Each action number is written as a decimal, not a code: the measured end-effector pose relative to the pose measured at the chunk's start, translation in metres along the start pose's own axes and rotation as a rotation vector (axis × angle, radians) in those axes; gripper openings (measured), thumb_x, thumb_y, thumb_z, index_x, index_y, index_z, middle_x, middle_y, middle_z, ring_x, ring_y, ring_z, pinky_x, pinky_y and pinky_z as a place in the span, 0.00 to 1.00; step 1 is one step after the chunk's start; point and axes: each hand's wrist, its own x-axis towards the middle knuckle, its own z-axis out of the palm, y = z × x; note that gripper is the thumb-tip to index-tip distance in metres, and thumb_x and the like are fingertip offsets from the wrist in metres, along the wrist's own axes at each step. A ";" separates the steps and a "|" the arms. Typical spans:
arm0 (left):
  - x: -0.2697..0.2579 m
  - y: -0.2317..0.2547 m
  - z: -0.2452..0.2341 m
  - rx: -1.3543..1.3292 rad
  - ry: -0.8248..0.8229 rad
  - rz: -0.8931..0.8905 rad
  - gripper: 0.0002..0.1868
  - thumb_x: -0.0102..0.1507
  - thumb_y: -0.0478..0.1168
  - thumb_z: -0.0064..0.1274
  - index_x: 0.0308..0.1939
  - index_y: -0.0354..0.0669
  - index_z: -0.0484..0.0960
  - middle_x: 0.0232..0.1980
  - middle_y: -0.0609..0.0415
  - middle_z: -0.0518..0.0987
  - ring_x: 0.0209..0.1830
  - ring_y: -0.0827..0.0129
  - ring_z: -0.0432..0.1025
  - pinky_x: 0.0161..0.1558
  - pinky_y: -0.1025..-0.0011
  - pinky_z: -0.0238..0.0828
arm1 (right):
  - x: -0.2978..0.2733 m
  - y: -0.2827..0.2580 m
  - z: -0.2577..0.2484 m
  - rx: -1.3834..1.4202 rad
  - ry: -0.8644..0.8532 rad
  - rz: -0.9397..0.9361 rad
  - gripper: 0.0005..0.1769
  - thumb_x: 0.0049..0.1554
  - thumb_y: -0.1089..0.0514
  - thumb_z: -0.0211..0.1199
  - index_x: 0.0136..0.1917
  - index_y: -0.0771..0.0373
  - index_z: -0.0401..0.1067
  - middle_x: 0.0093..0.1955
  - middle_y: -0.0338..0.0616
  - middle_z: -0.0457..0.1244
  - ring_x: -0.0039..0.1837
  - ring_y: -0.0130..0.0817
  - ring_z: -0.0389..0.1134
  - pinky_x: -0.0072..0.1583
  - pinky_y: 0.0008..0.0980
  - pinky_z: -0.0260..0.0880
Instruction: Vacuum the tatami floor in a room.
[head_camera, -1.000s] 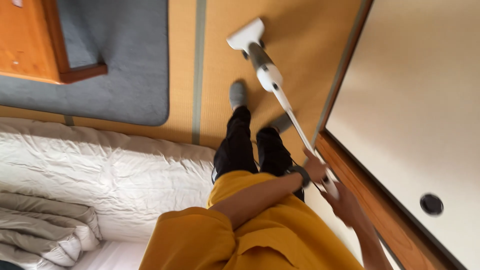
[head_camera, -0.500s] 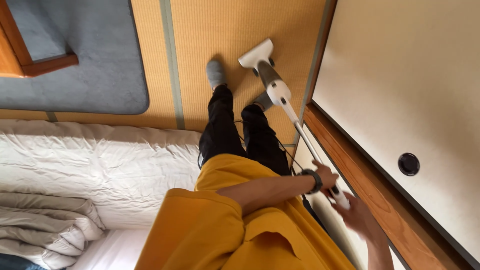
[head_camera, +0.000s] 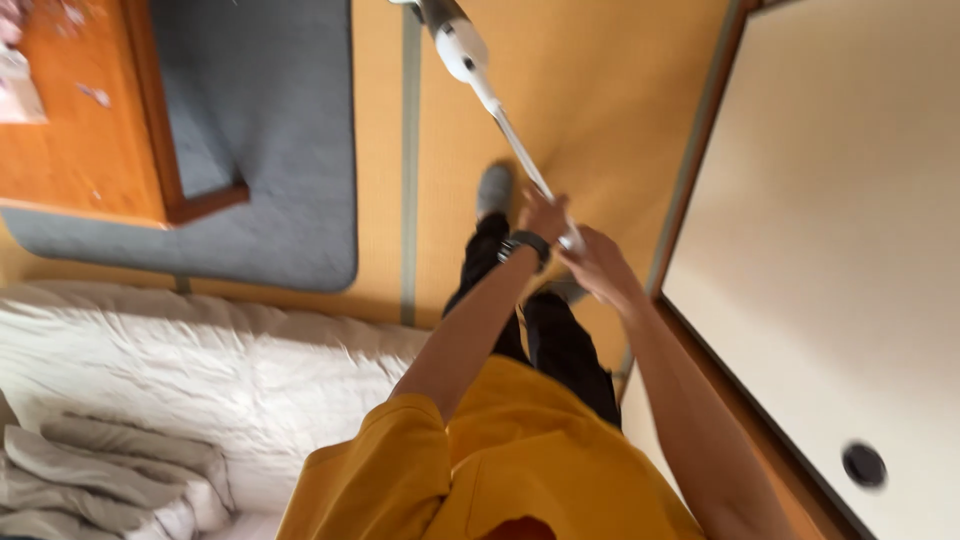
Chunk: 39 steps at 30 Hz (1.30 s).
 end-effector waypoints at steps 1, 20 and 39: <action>0.019 0.017 -0.045 0.005 0.005 0.003 0.46 0.61 0.55 0.55 0.72 0.36 0.49 0.48 0.26 0.79 0.46 0.34 0.77 0.48 0.46 0.75 | 0.030 -0.037 -0.002 0.005 0.001 -0.005 0.18 0.60 0.49 0.67 0.54 0.65 0.73 0.33 0.50 0.65 0.31 0.37 0.64 0.34 0.39 0.63; -0.123 -0.026 0.022 0.208 -0.688 0.477 0.16 0.63 0.51 0.51 0.40 0.42 0.73 0.39 0.41 0.78 0.42 0.49 0.75 0.52 0.55 0.68 | -0.142 0.038 -0.042 0.039 -0.061 0.376 0.26 0.58 0.44 0.63 0.66 0.58 0.71 0.52 0.54 0.71 0.53 0.47 0.72 0.54 0.46 0.71; -0.497 -0.102 0.137 0.153 -1.136 -0.904 0.37 0.57 0.35 0.58 0.57 0.17 0.50 0.44 0.30 0.76 0.34 0.41 0.79 0.29 0.47 0.81 | -0.510 0.186 0.076 0.557 0.088 0.827 0.21 0.60 0.50 0.66 0.61 0.64 0.80 0.32 0.42 0.61 0.34 0.27 0.57 0.34 0.33 0.58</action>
